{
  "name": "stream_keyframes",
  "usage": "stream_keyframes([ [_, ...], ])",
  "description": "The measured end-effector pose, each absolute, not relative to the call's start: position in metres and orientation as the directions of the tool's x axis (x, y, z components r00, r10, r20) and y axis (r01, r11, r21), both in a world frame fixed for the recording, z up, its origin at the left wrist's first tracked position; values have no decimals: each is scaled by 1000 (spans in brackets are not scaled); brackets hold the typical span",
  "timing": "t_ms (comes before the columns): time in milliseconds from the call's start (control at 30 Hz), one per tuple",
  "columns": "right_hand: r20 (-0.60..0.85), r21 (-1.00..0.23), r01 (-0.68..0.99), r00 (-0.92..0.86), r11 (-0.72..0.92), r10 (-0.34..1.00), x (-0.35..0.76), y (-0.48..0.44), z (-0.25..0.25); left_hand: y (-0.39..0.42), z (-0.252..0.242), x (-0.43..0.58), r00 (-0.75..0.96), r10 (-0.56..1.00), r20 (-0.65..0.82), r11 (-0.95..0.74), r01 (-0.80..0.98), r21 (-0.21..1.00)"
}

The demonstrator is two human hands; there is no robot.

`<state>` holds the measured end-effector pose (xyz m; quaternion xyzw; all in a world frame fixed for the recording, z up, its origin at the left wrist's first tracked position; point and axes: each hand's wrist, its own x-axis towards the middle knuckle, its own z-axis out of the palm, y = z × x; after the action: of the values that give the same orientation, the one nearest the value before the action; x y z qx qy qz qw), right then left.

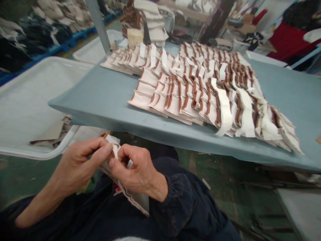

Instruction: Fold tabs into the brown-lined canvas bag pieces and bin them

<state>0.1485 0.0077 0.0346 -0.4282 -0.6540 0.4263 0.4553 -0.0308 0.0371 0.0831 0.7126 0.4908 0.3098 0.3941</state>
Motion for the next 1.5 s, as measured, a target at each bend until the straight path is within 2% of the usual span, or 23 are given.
stream_keyframes([
  [133,399,-888,141,-230,437,887,144,14,27,34,72,-21,275,951,-145,86,217,972],
  [233,458,-824,225,-275,520,845,143,19,18,33,66,-7,243,918,-313,321,6,947],
  [300,474,-784,268,-325,560,819,144,20,13,32,65,3,229,902,-365,386,-54,921],
  [400,490,-766,249,-371,592,789,147,22,11,30,65,12,215,903,-371,397,-90,914],
  [500,484,-820,166,-312,548,818,154,22,15,31,61,7,227,903,-364,394,-102,913],
  [600,352,-915,108,-257,389,900,160,19,21,36,55,-10,293,913,-283,289,21,957],
  [667,269,-941,126,-280,314,921,162,17,24,40,54,-24,344,911,-226,191,132,973],
  [800,179,-949,191,-325,250,929,162,12,26,45,59,-40,432,873,-228,88,319,944],
  [900,160,-957,183,-319,226,934,159,10,26,43,62,-41,428,884,-190,23,366,930],
  [1000,201,-957,146,-293,251,935,157,11,27,37,58,-36,352,921,-166,74,262,962],
  [1100,261,-953,73,-298,294,918,153,11,28,31,52,-32,363,897,-253,268,8,963],
  [1200,414,-907,-58,-291,416,862,149,9,30,23,51,-29,403,865,-298,398,-189,898],
  [1333,597,-800,-124,-250,587,762,147,9,30,17,54,-22,389,868,-308,432,-286,855],
  [1400,597,-801,-133,-238,583,766,148,9,29,17,52,-19,382,875,-297,420,-293,859],
  [1500,440,-897,-96,-273,431,856,155,9,28,20,46,-21,375,888,-266,379,-271,885],
])
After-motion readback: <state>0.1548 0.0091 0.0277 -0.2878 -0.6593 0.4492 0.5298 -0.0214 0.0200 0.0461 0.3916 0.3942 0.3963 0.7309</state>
